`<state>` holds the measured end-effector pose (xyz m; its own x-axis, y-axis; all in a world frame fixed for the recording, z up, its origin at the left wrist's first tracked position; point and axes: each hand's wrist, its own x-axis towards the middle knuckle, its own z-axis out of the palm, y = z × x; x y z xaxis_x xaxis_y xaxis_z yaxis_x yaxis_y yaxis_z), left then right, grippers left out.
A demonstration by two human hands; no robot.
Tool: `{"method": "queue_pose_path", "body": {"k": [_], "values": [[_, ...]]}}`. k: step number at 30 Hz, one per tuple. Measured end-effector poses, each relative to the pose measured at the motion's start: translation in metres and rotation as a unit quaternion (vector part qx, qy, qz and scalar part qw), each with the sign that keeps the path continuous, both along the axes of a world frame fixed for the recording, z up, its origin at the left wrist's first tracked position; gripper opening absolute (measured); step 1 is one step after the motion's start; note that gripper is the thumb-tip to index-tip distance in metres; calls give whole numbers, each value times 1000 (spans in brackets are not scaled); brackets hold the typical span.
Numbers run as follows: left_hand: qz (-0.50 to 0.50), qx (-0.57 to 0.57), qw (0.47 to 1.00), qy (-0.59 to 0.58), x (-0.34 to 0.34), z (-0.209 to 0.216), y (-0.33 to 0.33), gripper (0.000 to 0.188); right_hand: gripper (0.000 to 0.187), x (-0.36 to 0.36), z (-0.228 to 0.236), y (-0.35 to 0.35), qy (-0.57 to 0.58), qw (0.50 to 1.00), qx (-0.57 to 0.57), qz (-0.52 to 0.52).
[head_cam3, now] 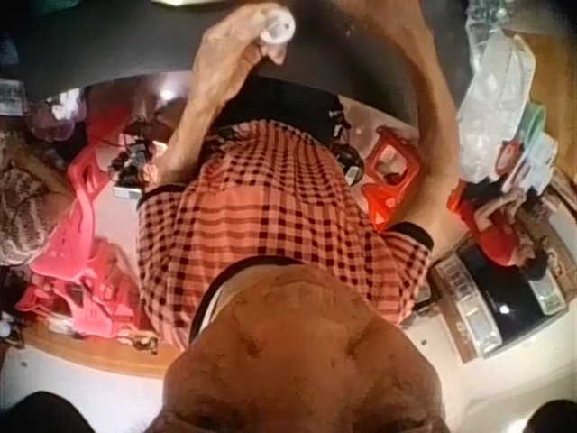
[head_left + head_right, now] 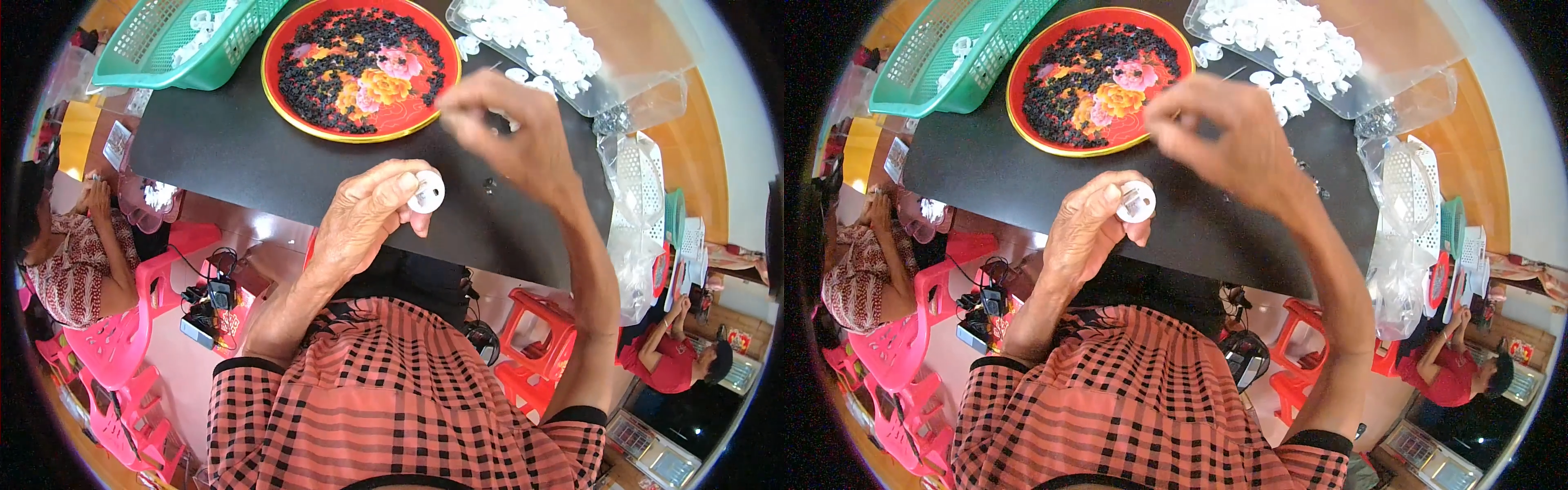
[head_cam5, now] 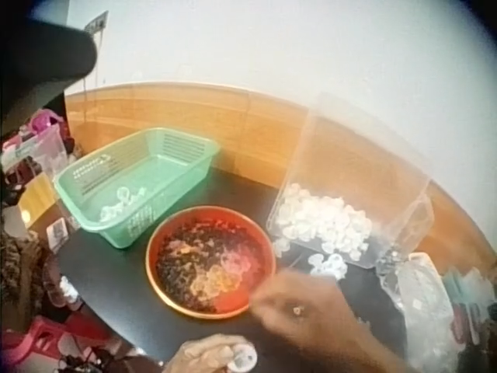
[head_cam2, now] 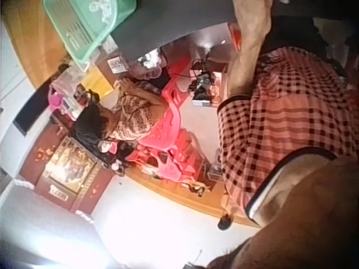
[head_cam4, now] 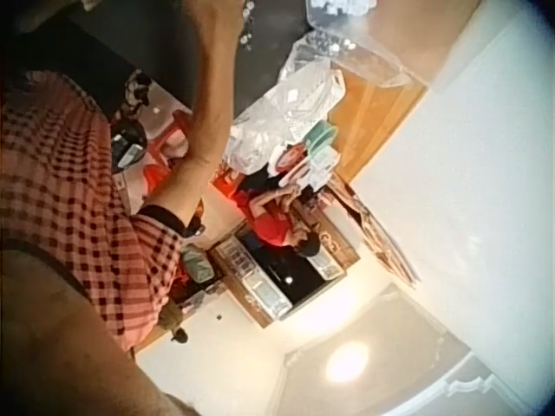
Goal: The person assembles small metal parts into white circular housings by hand, then secures them with a screwdriver.
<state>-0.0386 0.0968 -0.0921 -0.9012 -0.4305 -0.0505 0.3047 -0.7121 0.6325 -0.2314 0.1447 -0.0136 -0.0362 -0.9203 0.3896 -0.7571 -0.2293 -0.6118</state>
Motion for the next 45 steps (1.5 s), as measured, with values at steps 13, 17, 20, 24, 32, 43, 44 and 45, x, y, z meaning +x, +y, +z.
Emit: {"method": "queue_pose_path", "body": {"k": [13,17,20,24,32,43,44,45], "values": [[-22,-40,998,-35,0,-3,-5,28,15,-33,-46,-90,256,965,23,60],[-40,-77,996,-20,1,-5,-9,35,14,-29,-38,-81,98,989,91,69],[-43,-84,995,-20,1,-6,-9,36,15,-32,-25,-79,68,990,121,19],[-47,-92,994,-17,1,-6,-10,36,13,-41,-29,-81,114,989,88,21],[-51,-72,995,-35,0,-1,-10,22,10,-27,-39,-83,184,977,69,82],[-51,-85,994,-41,-1,1,-12,22,15,-22,-44,-79,103,989,85,63],[-55,-87,994,-43,0,1,-12,22,15,-21,-45,-79,103,989,85,64],[-54,-87,994,-44,0,1,-12,22,16,-20,-46,-78,95,991,72,67]]}}
